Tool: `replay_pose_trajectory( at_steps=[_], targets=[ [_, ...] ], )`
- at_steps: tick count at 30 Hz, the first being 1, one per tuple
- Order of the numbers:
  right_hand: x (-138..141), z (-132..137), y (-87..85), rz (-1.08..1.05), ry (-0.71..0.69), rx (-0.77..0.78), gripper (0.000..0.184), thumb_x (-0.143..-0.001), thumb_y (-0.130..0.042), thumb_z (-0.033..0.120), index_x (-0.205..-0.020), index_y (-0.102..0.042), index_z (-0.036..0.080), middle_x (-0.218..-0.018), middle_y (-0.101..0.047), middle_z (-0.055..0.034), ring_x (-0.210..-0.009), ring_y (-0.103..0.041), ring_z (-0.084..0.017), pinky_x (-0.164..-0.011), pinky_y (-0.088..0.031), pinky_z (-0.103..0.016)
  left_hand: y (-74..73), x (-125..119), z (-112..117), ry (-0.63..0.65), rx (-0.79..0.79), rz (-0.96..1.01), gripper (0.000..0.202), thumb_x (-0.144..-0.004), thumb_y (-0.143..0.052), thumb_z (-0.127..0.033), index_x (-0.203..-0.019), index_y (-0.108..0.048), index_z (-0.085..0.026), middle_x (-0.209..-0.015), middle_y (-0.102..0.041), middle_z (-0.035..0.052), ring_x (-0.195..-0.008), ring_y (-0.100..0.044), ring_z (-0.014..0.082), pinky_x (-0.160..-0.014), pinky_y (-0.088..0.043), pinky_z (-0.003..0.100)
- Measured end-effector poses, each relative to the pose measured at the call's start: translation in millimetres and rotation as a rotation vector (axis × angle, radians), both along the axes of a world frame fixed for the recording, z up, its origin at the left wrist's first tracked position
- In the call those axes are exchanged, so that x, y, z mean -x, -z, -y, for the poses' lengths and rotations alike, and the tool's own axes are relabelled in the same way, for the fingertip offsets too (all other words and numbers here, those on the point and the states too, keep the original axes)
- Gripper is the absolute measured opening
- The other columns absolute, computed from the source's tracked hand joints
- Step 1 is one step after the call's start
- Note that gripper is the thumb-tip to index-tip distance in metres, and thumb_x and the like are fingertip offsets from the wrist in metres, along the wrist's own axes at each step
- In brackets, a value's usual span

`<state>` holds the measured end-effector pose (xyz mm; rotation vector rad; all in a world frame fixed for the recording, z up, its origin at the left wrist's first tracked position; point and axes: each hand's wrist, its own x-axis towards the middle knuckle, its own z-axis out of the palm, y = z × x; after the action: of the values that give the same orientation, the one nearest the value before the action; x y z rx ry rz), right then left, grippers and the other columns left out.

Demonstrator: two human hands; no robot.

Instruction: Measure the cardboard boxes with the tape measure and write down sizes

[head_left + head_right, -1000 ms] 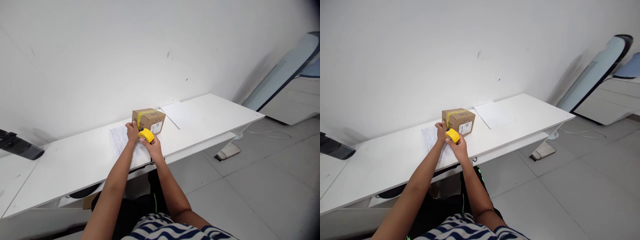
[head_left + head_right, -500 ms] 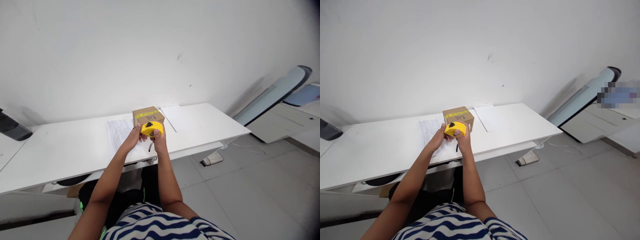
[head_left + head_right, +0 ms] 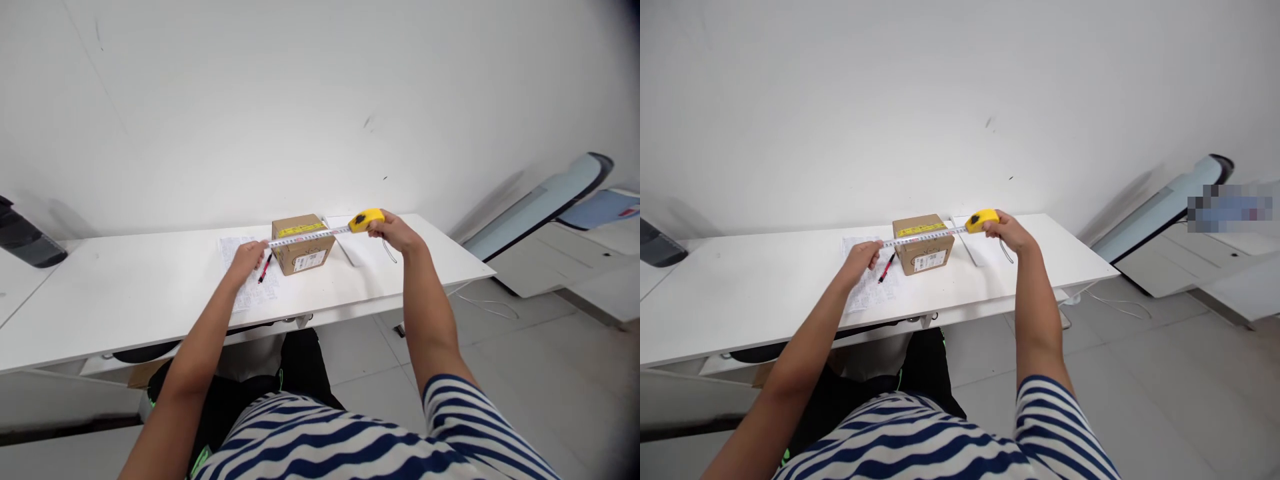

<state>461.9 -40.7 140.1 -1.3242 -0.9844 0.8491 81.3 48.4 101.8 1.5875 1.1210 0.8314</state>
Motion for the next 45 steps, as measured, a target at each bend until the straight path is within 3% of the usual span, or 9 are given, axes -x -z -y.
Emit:
replay_pose_trajectory(
  at_steps=[4, 11, 17, 25, 30, 33, 37, 42, 45],
  targets=[
    [-24.4, -22.9, 8.3, -0.005, 0.122, 0.019, 0.044, -0.077, -0.075, 0.033, -0.111, -0.071, 0.006, -0.081, -0.074, -0.0034, -0.060, -0.054, -0.003, -0.066, -0.037, -0.030, 2.3, -6.8, -22.7, -0.013, -0.048, -0.210, 0.046, -0.089, -0.053, -0.056, -0.059, -0.052, -0.021, -0.057, -0.056, 0.0025, -0.054, -0.049, 0.0146, -0.055, -0.038, 0.029],
    [12.3, -54.4, 45.4, -0.046, -0.021, -0.025, 0.076, -0.063, -0.088, 0.043, -0.134, -0.064, 0.026, -0.104, -0.075, -0.0009, -0.082, -0.062, -0.012, -0.067, -0.041, -0.025, 3.7, -55.5, 13.7, 0.086, -0.113, -0.390, 0.050, -0.092, -0.044, -0.062, -0.092, -0.071, -0.020, -0.104, -0.076, 0.0158, -0.099, -0.069, 0.0331, -0.081, -0.049, 0.038],
    [11.9, -32.6, 27.4, 0.081, -0.035, -0.159, 0.070, -0.064, -0.086, 0.051, -0.129, -0.065, 0.035, -0.113, -0.072, 0.0003, -0.096, -0.066, -0.018, -0.071, -0.052, -0.027, -11.1, -30.2, 37.6, 0.072, -0.118, -0.174, 0.052, -0.096, -0.040, -0.062, -0.088, -0.068, -0.019, -0.093, -0.073, 0.0120, -0.084, -0.066, 0.0273, -0.073, -0.048, 0.036],
    [161.7, 67.9, 55.3, 0.470, -0.427, -0.454, 0.059, -0.073, -0.087, 0.052, -0.124, -0.069, 0.029, -0.123, -0.072, -0.0081, -0.116, -0.066, -0.028, -0.100, -0.053, -0.042, 42.8, 52.6, 133.1, 0.166, 0.150, 0.208, 0.055, -0.080, -0.063, -0.073, -0.074, -0.070, -0.018, -0.071, -0.066, 0.0041, -0.072, -0.058, 0.0181, -0.077, -0.048, 0.032],
    [254.1, 60.4, 82.6, 0.820, -0.700, -0.602, 0.045, -0.092, -0.069, 0.050, -0.129, -0.066, 0.025, -0.129, -0.072, -0.0121, -0.115, -0.068, -0.026, -0.100, -0.051, -0.043, 77.1, 69.7, 172.8, 0.208, 0.808, 0.793, 0.078, -0.070, -0.064, -0.085, -0.105, -0.073, -0.017, -0.095, -0.075, 0.0114, -0.088, -0.069, 0.0273, -0.078, -0.056, 0.040],
    [281.5, 40.7, 95.1, 0.902, -0.894, -0.611, 0.047, -0.096, -0.062, 0.051, -0.134, -0.064, 0.025, -0.137, -0.068, -0.0109, -0.119, -0.066, -0.025, -0.104, -0.048, -0.042, 80.0, 87.6, 176.0, 0.034, 0.844, 1.020, 0.061, -0.083, -0.062, -0.073, -0.109, -0.071, -0.018, -0.102, -0.076, 0.0104, -0.088, -0.072, 0.0245, -0.078, -0.060, 0.040],
    [280.2, 1.2, 102.8, 0.786, -0.828, -0.422, 0.055, -0.097, -0.054, 0.059, -0.142, -0.059, 0.026, -0.144, -0.064, -0.0094, -0.132, -0.059, -0.026, -0.110, -0.045, -0.041, 88.1, 111.6, 182.2, -0.260, 0.688, 1.022, 0.031, -0.091, -0.065, -0.041, -0.113, -0.069, -0.021, -0.105, -0.078, 0.0068, -0.077, -0.072, 0.0168, -0.066, -0.061, 0.029],
    [257.1, -68.6, 101.2, 0.846, -0.416, 0.102, 0.085, -0.098, -0.053, 0.054, -0.165, -0.015, 0.019, -0.122, -0.072, -0.0184, -0.105, -0.069, -0.033, -0.090, -0.053, -0.043, 104.1, 126.7, 195.4, -0.354, 0.514, 0.864, 0.043, -0.079, -0.080, -0.042, -0.113, -0.072, -0.016, -0.105, -0.078, 0.0104, -0.084, -0.073, 0.0184, -0.066, -0.061, 0.027],
    [256.9, -96.1, 106.3, 0.955, -0.388, 0.279, 0.080, -0.097, -0.054, 0.050, -0.164, -0.020, 0.020, -0.110, -0.074, -0.0172, -0.097, -0.070, -0.033, -0.084, -0.053, -0.040, 104.6, 120.1, 183.7, -0.365, 0.396, 0.726, 0.051, -0.074, -0.084, -0.047, -0.112, -0.073, -0.015, -0.107, -0.077, 0.0124, -0.094, -0.073, 0.0221, -0.069, -0.060, 0.027]
  ],
)
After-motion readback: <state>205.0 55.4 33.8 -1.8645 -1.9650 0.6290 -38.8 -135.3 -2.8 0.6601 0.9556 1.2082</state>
